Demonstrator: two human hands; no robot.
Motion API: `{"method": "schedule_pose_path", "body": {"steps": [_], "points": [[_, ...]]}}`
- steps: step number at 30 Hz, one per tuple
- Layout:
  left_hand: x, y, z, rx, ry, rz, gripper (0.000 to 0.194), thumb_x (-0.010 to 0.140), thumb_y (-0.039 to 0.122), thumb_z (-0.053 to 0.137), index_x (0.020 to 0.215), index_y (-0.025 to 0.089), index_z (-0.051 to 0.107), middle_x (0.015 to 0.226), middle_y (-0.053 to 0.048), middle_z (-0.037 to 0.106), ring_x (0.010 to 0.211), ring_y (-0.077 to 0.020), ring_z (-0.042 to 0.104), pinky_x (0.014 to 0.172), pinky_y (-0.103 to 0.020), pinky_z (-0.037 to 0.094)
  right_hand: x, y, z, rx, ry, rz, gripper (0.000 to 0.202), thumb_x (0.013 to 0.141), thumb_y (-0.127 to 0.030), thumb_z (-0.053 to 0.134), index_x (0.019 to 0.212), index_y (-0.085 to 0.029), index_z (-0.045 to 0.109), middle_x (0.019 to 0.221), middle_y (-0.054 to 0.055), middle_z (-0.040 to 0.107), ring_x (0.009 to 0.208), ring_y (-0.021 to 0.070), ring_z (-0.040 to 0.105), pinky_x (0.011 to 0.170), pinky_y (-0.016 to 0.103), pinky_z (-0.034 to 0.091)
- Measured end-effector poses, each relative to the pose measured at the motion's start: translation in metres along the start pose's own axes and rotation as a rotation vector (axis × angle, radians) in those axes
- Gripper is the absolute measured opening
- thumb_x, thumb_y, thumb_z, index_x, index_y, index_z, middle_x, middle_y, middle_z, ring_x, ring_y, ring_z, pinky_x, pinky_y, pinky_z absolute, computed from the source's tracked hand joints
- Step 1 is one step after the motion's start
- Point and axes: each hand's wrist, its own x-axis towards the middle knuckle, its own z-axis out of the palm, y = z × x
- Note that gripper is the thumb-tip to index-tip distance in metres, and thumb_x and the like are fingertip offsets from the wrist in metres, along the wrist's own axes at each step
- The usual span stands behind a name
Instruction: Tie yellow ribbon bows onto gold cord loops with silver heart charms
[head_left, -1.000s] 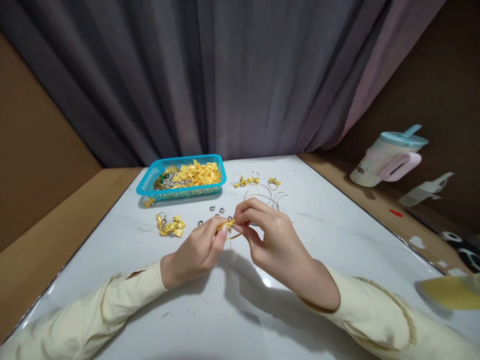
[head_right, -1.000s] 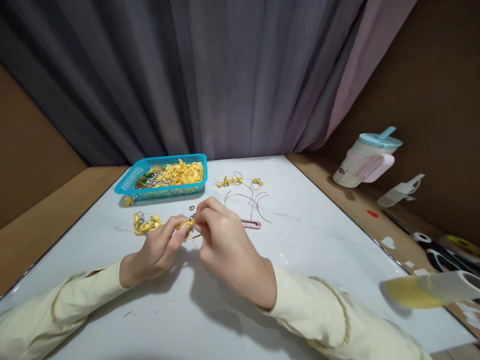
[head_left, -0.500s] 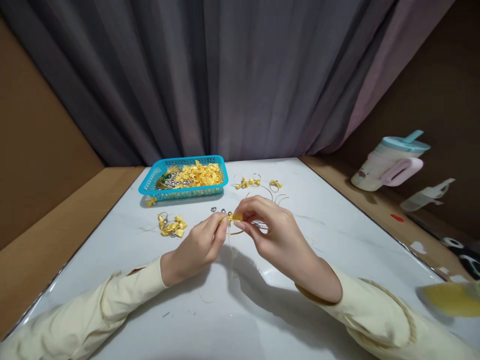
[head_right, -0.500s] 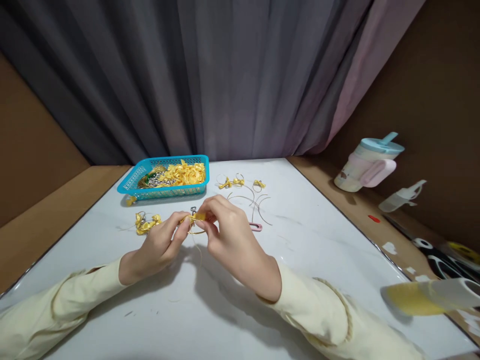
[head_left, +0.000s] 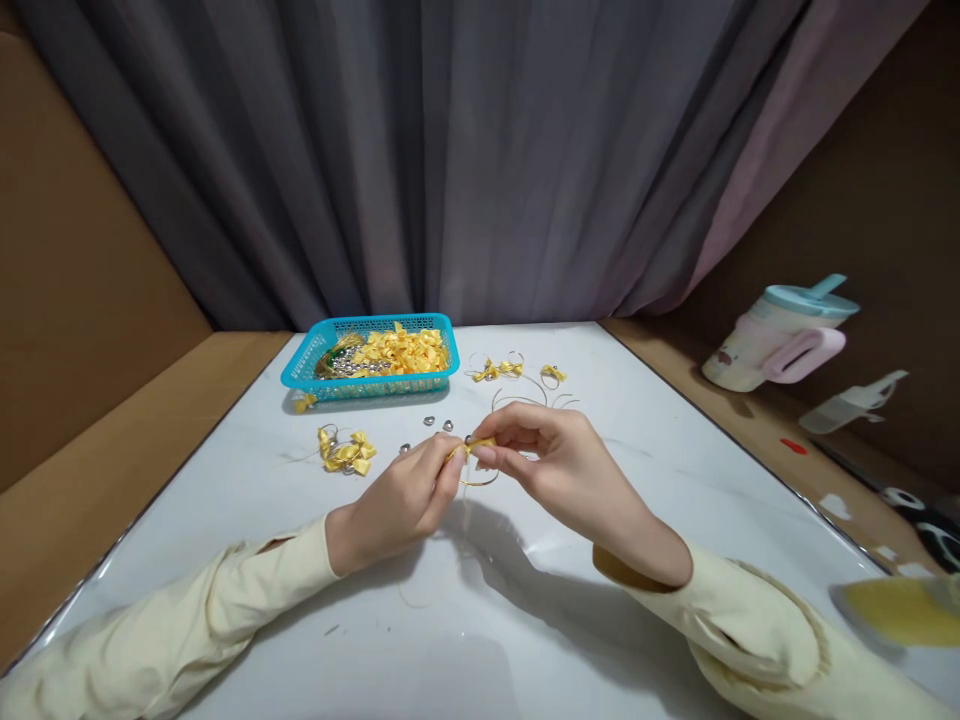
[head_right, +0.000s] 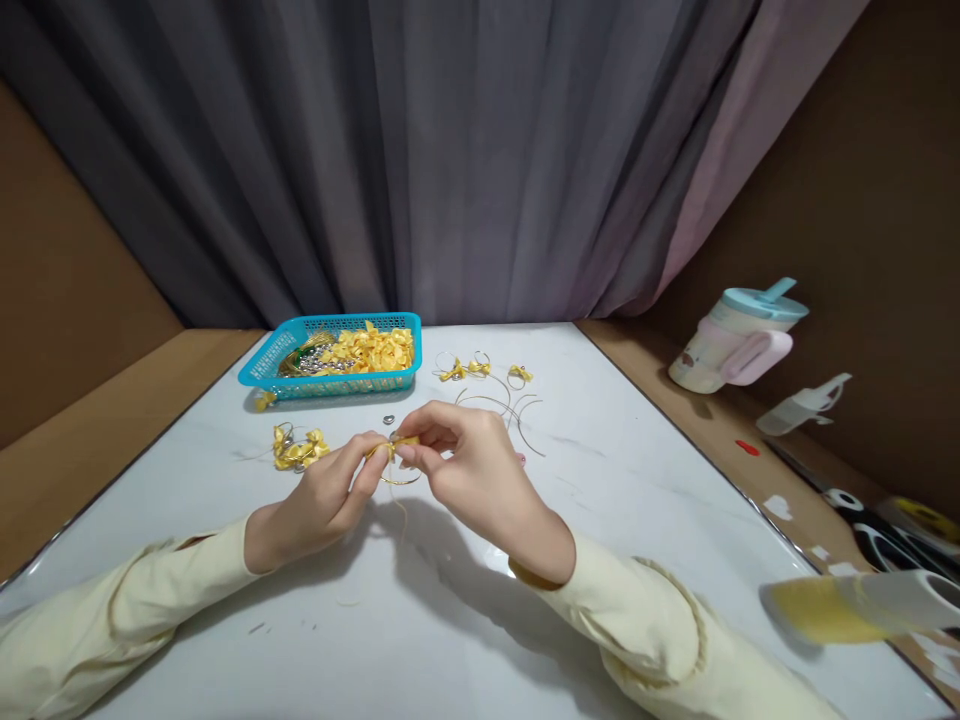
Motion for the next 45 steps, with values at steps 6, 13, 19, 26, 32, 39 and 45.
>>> {"method": "schedule_pose_path", "body": {"steps": [6, 13, 19, 26, 32, 39, 45], "points": [[-0.001, 0.003, 0.0, -0.111, -0.024, -0.092, 0.015, 0.093, 0.013, 0.03, 0.094, 0.017, 0.043, 0.077, -0.002, 0.053, 0.068, -0.0136, 0.055, 0.064, -0.024, 0.045, 0.0, -0.001, 0.001, 0.044, 0.02, 0.004, 0.002, 0.074, -0.013, 0.064, 0.073, -0.014, 0.063, 0.072, 0.003, 0.063, 0.065, 0.0128, 0.06, 0.062, 0.026, 0.052], [-0.001, 0.004, -0.001, -0.275, -0.066, -0.287, 0.018, 0.094, 0.016, 0.028, 0.085, 0.019, 0.044, 0.07, 0.002, 0.046, 0.061, -0.0118, 0.047, 0.058, -0.024, 0.038, 0.001, 0.001, 0.002, 0.087, 0.034, 0.005, 0.003, 0.073, -0.013, 0.066, 0.074, -0.013, 0.063, 0.071, 0.003, 0.063, 0.064, 0.0136, 0.062, 0.062, 0.026, 0.053], [-0.002, 0.006, 0.001, -0.307, -0.035, -0.279, 0.017, 0.093, 0.012, 0.028, 0.083, 0.019, 0.04, 0.068, 0.003, 0.042, 0.058, -0.0107, 0.044, 0.056, -0.023, 0.035, 0.001, 0.004, 0.003, 0.112, 0.041, -0.018, 0.002, 0.073, -0.013, 0.065, 0.076, -0.012, 0.064, 0.069, 0.002, 0.065, 0.063, 0.0129, 0.064, 0.061, 0.023, 0.053], [-0.002, 0.007, 0.002, -0.252, -0.021, -0.234, 0.017, 0.093, 0.011, 0.029, 0.083, 0.019, 0.039, 0.068, 0.003, 0.041, 0.058, -0.0108, 0.045, 0.057, -0.023, 0.037, 0.0, 0.004, 0.002, 0.041, 0.013, -0.011, 0.006, 0.076, -0.011, 0.061, 0.076, -0.012, 0.067, 0.069, 0.004, 0.068, 0.063, 0.0143, 0.066, 0.062, 0.024, 0.054], [0.001, 0.001, 0.002, -0.12, 0.008, -0.214, 0.016, 0.092, 0.011, 0.03, 0.083, 0.019, 0.041, 0.07, 0.001, 0.046, 0.06, -0.0116, 0.048, 0.057, -0.023, 0.039, 0.003, 0.007, -0.001, -0.07, 0.082, -0.056, 0.009, 0.079, -0.021, 0.06, 0.086, -0.015, 0.063, 0.088, 0.006, 0.066, 0.078, 0.0159, 0.064, 0.067, 0.027, 0.053], [0.016, -0.008, -0.015, -0.004, 0.085, -0.17, 0.015, 0.092, 0.012, 0.033, 0.081, 0.018, 0.043, 0.066, 0.003, 0.046, 0.054, -0.0102, 0.047, 0.055, -0.022, 0.04, 0.018, 0.022, -0.006, 0.394, 0.0, 0.233, 0.01, 0.081, -0.014, 0.056, 0.089, -0.016, 0.059, 0.096, 0.006, 0.064, 0.09, 0.0151, 0.062, 0.083, 0.03, 0.047], [0.016, -0.005, -0.022, -0.001, 0.028, -0.014, 0.015, 0.091, 0.009, 0.033, 0.086, 0.017, 0.044, 0.072, 0.0, 0.051, 0.062, -0.0112, 0.051, 0.058, -0.022, 0.044, 0.025, 0.04, 0.001, 0.79, -0.392, 0.286, 0.01, 0.074, -0.021, 0.068, 0.081, -0.015, 0.064, 0.08, 0.002, 0.064, 0.076, 0.012, 0.061, 0.08, 0.03, 0.045]]}}
